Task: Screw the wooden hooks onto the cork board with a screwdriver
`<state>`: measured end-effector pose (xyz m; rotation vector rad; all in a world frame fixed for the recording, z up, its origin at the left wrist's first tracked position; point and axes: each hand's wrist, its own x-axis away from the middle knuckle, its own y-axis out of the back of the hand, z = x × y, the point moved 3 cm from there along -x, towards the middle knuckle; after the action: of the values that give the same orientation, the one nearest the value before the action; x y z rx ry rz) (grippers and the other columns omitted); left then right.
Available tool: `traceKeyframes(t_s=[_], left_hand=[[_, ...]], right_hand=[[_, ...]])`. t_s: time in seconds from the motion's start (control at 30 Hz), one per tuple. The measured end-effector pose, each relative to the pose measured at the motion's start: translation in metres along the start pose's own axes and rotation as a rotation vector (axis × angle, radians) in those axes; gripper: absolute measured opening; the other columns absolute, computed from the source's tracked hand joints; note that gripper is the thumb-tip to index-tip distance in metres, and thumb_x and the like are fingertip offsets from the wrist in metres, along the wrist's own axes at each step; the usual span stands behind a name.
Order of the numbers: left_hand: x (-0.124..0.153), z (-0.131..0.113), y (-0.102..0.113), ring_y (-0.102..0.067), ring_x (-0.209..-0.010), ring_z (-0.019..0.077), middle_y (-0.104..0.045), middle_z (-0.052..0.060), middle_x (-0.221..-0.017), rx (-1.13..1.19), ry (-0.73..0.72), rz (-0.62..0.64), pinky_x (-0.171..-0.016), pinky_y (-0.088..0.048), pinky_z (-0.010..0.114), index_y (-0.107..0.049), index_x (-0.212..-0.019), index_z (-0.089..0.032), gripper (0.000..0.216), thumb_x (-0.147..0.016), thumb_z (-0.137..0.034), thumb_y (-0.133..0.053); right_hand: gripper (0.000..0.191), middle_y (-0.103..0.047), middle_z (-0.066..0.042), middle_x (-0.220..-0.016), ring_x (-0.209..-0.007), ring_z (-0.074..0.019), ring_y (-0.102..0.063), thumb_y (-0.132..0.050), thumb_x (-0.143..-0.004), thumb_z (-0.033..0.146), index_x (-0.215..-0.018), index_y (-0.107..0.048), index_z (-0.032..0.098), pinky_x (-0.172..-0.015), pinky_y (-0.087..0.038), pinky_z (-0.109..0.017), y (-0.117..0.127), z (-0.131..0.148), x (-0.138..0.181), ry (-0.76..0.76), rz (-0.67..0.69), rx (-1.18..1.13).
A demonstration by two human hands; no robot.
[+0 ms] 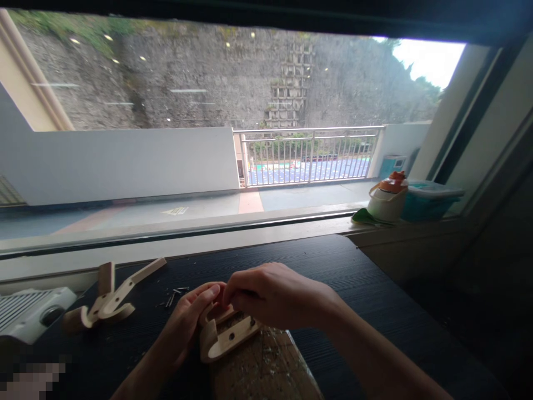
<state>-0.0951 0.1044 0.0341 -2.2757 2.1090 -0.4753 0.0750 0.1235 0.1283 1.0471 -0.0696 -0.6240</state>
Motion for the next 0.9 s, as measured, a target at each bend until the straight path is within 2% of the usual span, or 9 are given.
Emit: traceKeyframes(t_s=[0.1,0.33,0.43,0.7,0.9], left_hand=[[0.0,0.0,0.002,-0.06,-0.062,0.0127,-0.068,0.0,-0.067,-0.009,-0.002,0.001,-0.057,-0.047,0.019,-0.07,-0.083,-0.017,0.032,-0.063,-0.042,-0.073],[-0.001,-0.002,0.001,-0.057,-0.063,0.0111,-0.064,0.0,-0.063,-0.009,-0.022,0.004,-0.059,-0.046,0.018,-0.071,-0.078,-0.016,0.033,-0.064,-0.045,-0.072],[-0.001,-0.001,0.0,-0.057,-0.062,0.011,-0.064,-0.001,-0.062,-0.008,-0.024,-0.004,-0.059,-0.045,0.018,-0.071,-0.077,-0.016,0.032,-0.062,-0.044,-0.073],[-0.002,0.001,0.002,-0.06,-0.061,0.0136,-0.068,0.001,-0.065,-0.026,-0.012,0.018,-0.058,-0.047,0.02,-0.07,-0.082,-0.018,0.035,-0.062,-0.046,-0.073],[-0.002,0.001,0.003,-0.06,-0.064,0.0121,-0.065,-0.001,-0.065,0.0,-0.03,0.015,-0.061,-0.047,0.019,-0.07,-0.078,-0.018,0.027,-0.065,-0.042,-0.072]], right_hand=[[0.024,-0.068,0.003,-0.081,-0.068,-0.0092,-0.057,-0.047,-0.085,0.021,-0.098,-0.065,0.024,-0.062,-0.034,-0.021,0.003,0.0,0.002,0.0,0.05,-0.031],[0.022,-0.067,0.001,-0.073,-0.06,-0.0087,-0.053,-0.045,-0.087,0.026,-0.092,-0.066,0.021,-0.057,-0.031,-0.022,0.002,-0.012,-0.003,-0.091,-0.085,0.051],[0.024,-0.067,0.0,-0.074,-0.062,-0.0101,-0.055,-0.042,-0.089,0.027,-0.091,-0.065,0.021,-0.058,-0.031,-0.023,0.0,-0.01,-0.003,-0.079,-0.104,0.104],[0.029,-0.068,0.001,-0.082,-0.075,-0.0135,-0.059,-0.043,-0.086,0.025,-0.109,-0.061,0.027,-0.066,-0.034,-0.024,0.003,0.009,0.003,0.012,0.081,0.031],[0.027,-0.066,0.001,-0.077,-0.064,-0.0107,-0.053,-0.043,-0.088,0.027,-0.107,-0.061,0.025,-0.058,-0.031,-0.022,0.004,-0.002,0.002,-0.031,0.016,0.057]])
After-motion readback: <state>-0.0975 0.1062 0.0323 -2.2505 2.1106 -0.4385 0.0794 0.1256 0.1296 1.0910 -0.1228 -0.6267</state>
